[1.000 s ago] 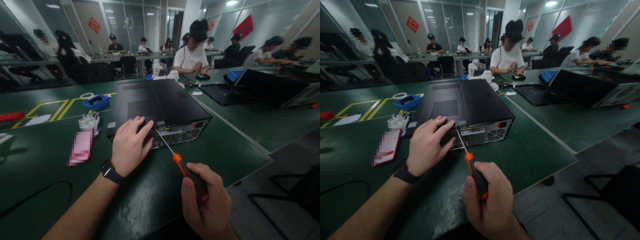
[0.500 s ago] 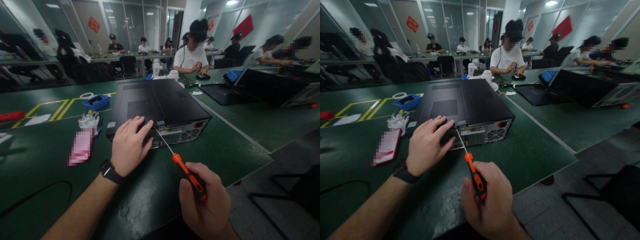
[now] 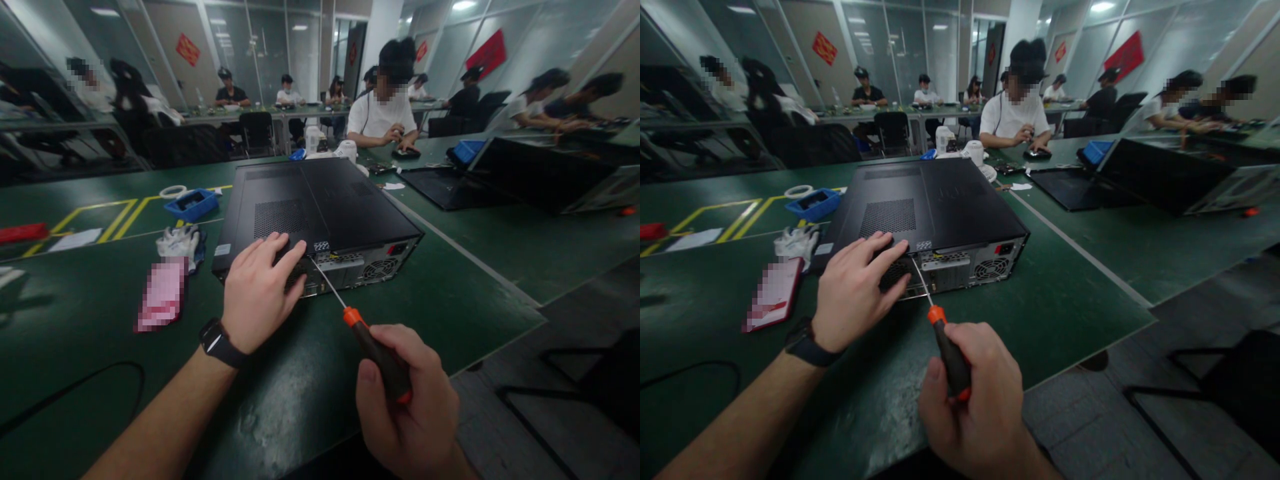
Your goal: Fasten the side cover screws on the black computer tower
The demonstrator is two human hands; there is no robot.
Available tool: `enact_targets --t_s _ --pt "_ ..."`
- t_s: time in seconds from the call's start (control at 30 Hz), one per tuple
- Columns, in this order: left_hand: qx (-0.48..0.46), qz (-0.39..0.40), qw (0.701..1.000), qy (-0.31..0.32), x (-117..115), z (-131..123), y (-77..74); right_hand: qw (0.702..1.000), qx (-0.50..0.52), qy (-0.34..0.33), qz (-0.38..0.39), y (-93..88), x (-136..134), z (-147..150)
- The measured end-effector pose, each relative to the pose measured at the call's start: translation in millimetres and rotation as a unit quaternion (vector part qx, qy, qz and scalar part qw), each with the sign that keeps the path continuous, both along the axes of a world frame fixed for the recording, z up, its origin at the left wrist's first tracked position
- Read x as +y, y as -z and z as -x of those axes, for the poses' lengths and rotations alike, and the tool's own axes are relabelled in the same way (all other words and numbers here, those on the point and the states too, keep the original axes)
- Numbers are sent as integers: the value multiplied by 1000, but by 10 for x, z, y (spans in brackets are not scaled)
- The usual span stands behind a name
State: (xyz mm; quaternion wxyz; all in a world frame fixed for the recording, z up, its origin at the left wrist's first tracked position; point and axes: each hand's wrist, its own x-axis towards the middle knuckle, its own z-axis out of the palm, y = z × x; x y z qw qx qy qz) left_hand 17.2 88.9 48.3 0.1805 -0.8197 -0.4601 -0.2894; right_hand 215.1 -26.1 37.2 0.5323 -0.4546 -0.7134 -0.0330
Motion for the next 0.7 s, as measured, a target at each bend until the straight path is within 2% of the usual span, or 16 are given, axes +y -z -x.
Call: enact_targets --t_s 0.3,0.53,0.7 --pt "2 4 1000 -2 4 9 1 998 -21 51 11 -27 -19 13" --pt "1 7 1000 -2 5 5 25 1000 1 7 -9 -10 2 33" --pt "0 6 1000 -2 2 7 20 1000 -11 21 -3 0 5 23"
